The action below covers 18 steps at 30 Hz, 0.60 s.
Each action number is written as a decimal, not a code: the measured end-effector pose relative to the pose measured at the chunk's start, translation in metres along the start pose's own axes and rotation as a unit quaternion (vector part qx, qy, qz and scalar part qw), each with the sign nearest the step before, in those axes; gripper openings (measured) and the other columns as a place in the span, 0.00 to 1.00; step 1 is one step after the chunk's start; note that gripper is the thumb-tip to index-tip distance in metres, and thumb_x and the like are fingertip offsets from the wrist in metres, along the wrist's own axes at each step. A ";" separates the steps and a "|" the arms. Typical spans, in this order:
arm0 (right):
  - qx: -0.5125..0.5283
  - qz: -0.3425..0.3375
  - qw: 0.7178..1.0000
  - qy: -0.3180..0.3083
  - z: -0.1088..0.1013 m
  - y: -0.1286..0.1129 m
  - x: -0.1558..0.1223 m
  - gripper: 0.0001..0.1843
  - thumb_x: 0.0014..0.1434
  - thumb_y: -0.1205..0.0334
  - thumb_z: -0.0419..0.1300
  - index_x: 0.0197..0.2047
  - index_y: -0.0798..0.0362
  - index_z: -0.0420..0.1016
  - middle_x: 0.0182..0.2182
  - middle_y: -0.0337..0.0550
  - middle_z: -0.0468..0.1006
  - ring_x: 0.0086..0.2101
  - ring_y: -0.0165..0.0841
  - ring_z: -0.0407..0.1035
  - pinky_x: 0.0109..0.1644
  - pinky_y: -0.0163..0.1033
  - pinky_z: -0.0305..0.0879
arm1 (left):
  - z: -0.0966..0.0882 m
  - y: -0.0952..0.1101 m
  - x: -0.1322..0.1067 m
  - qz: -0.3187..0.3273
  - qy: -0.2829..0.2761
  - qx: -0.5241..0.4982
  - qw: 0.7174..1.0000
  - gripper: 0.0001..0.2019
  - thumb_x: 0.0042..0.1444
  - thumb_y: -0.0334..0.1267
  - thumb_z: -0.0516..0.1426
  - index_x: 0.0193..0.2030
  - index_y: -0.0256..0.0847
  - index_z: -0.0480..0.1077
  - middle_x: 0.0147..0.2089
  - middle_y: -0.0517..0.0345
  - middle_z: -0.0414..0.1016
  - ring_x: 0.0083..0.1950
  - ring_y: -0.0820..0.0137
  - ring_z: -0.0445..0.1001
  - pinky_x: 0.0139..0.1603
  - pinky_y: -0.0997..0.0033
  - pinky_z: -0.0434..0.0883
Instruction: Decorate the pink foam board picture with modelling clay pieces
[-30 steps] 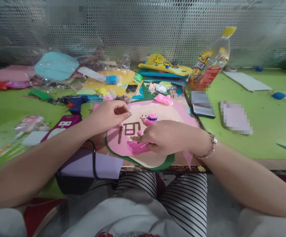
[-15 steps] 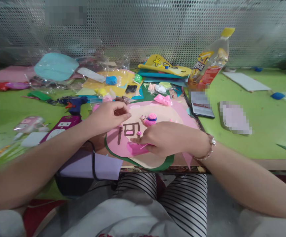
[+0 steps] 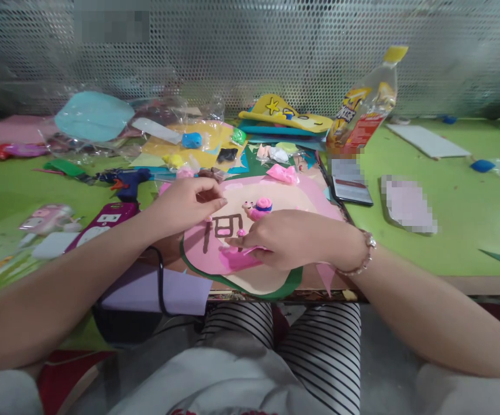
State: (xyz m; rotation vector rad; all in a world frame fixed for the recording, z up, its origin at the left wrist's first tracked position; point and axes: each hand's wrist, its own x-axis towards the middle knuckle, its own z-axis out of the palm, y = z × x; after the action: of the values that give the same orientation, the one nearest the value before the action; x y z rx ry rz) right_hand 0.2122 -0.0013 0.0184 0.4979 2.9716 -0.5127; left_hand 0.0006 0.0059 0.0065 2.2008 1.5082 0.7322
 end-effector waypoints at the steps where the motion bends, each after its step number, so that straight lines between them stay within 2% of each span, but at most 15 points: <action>1: -0.003 0.001 1.000 -0.004 0.000 0.000 0.000 0.13 0.59 0.67 0.51 0.41 0.54 0.76 0.28 0.43 0.78 0.24 0.28 0.63 0.29 0.35 0.49 | 0.000 0.000 0.000 0.001 0.001 0.002 1.000 0.06 0.51 0.37 0.56 0.26 0.38 0.68 0.27 0.60 0.72 0.28 0.73 0.69 0.29 0.72 0.62; 8: -0.038 0.038 0.998 -0.030 0.001 -0.005 0.002 0.15 0.56 0.70 0.51 0.41 0.52 0.76 0.27 0.42 0.78 0.23 0.28 0.61 0.27 0.34 0.46 | 0.001 -0.001 0.000 0.007 0.001 -0.001 1.000 0.07 0.50 0.38 0.55 0.25 0.39 0.68 0.26 0.61 0.72 0.28 0.74 0.69 0.30 0.72 0.63; 13: -0.051 0.026 0.998 -0.027 0.001 -0.005 0.000 0.14 0.55 0.71 0.51 0.39 0.52 0.76 0.25 0.40 0.75 0.22 0.27 0.58 0.27 0.35 0.45 | 0.001 0.000 0.000 0.010 0.006 0.014 1.000 0.07 0.50 0.38 0.55 0.24 0.39 0.67 0.26 0.61 0.72 0.28 0.74 0.69 0.29 0.72 0.62; 18: -0.075 0.001 0.997 -0.014 0.005 -0.004 0.000 0.16 0.59 0.67 0.50 0.45 0.51 0.76 0.24 0.41 0.75 0.22 0.28 0.58 0.27 0.35 0.44 | 0.002 -0.001 0.000 0.007 -0.001 0.008 1.000 0.08 0.51 0.39 0.55 0.25 0.39 0.67 0.26 0.60 0.72 0.28 0.73 0.69 0.29 0.72 0.61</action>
State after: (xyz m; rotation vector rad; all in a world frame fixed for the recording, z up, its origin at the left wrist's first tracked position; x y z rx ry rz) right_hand 0.2112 -0.0063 0.0147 0.4763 2.9530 -0.2900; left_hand 0.0005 0.0061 0.0045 2.2260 1.5041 0.7246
